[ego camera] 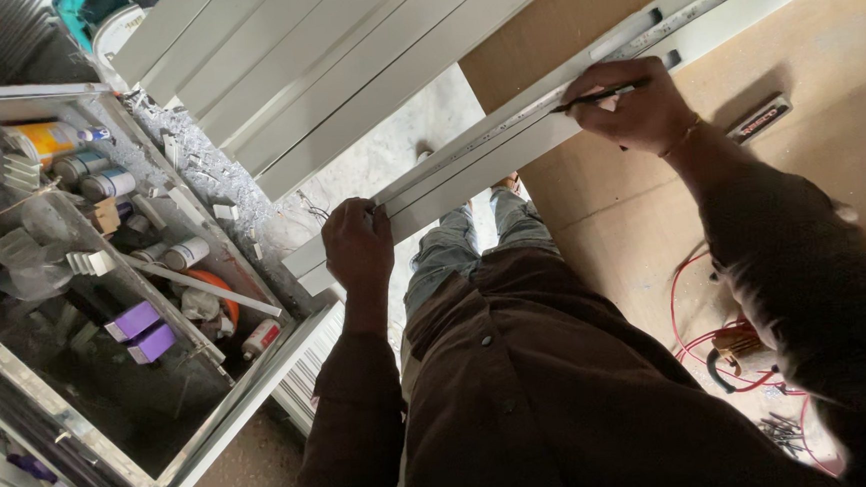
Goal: The person marks white profile lengths with a marker, using a try square and tape measure to line up marks. They carry profiles from a stack, align them on the workbench, mark cut positions on several pieces, and stack the marked profiles back together.
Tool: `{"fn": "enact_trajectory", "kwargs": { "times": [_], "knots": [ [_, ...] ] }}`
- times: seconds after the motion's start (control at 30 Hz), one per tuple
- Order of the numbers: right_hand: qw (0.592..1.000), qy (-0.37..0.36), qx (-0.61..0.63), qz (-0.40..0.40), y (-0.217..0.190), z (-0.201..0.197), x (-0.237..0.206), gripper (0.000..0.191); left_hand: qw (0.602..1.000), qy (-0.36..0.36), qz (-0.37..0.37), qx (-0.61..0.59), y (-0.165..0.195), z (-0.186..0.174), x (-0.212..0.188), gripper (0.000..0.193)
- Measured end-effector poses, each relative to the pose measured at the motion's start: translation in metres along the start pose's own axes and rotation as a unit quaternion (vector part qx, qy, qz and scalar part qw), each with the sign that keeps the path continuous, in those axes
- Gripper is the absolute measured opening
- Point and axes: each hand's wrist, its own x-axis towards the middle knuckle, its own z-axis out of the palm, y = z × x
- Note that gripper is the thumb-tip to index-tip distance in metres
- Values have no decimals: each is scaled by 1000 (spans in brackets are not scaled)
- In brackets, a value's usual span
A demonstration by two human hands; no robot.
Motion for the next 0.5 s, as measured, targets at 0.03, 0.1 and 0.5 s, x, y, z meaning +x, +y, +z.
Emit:
{"fn": "enact_trajectory", "kwargs": {
  "times": [0.03, 0.1, 0.5],
  "knots": [
    [999, -10, -14, -49, 1, -1, -2, 13, 1000, -1, -2, 4, 0, -4, 0, 14],
    [997, -74, -1, -8, 5, -4, -18, 15, 1000, -2, -4, 11, -2, -14, 0, 13],
    [948, -100, 198, 229, 66, -4, -196, 27, 782, -600, 111, -129, 46, 14, -20, 58]
  ]
}}
